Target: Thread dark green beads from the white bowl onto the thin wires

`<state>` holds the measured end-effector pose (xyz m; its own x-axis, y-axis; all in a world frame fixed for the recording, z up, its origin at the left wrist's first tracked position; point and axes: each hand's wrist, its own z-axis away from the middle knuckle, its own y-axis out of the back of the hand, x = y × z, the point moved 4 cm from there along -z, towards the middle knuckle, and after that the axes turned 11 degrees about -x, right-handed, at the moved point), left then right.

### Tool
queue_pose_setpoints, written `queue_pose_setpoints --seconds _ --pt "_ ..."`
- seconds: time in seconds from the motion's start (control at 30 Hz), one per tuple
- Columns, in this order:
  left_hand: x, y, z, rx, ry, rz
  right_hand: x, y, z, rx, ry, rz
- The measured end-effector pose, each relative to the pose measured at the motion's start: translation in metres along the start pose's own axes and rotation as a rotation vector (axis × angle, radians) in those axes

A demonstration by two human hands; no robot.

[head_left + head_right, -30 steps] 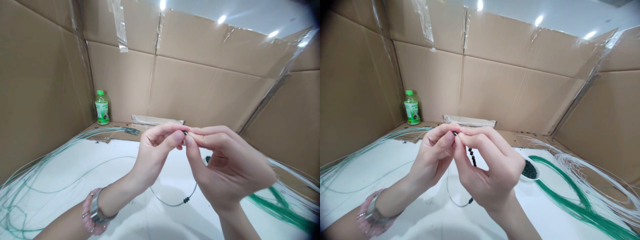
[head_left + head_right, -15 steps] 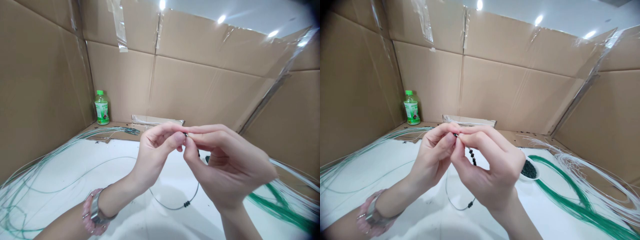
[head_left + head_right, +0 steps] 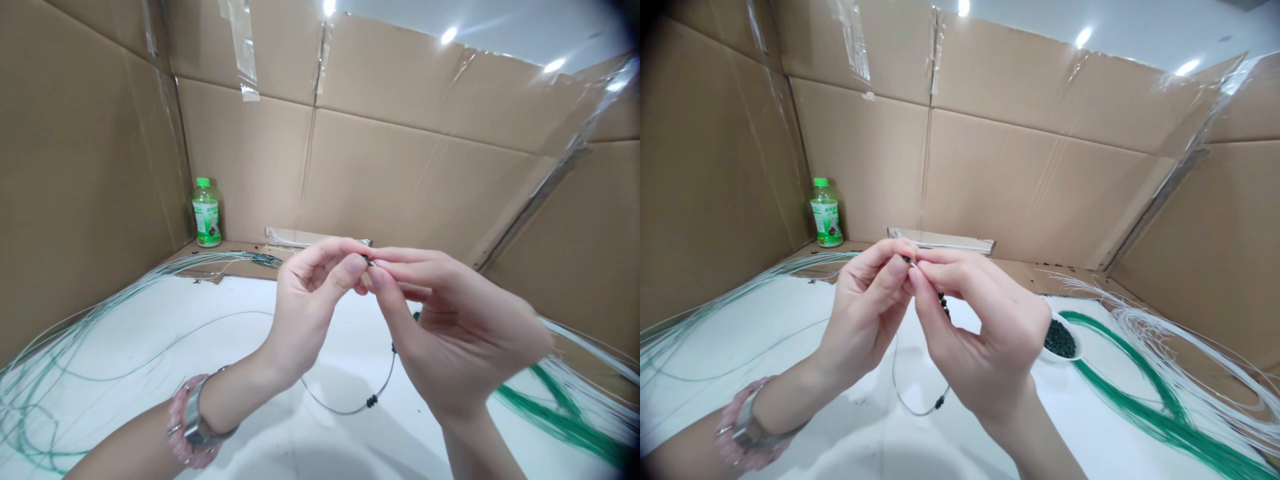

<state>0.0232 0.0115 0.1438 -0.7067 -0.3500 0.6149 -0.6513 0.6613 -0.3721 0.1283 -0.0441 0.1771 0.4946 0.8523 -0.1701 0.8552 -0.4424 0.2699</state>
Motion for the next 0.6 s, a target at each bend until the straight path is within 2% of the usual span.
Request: queue_pose_setpoints --seconds 0.23,0.47,0.6 --pt "-0.0035 -0.0001 -0.0009 -0.005 -0.022 0.016 0.0003 0.0003 -0.0005 0.021 0.021 0.031" --pt "-0.0027 0.0032 -0.0003 -0.055 -0.108 -0.064 -0.0006 -0.0006 -0.0007 0.021 0.027 0.024" --pt "-0.0011 0.0046 0.0 -0.041 -0.12 -0.102 -0.0012 0.0009 0.0002 0.005 0.028 0.022"
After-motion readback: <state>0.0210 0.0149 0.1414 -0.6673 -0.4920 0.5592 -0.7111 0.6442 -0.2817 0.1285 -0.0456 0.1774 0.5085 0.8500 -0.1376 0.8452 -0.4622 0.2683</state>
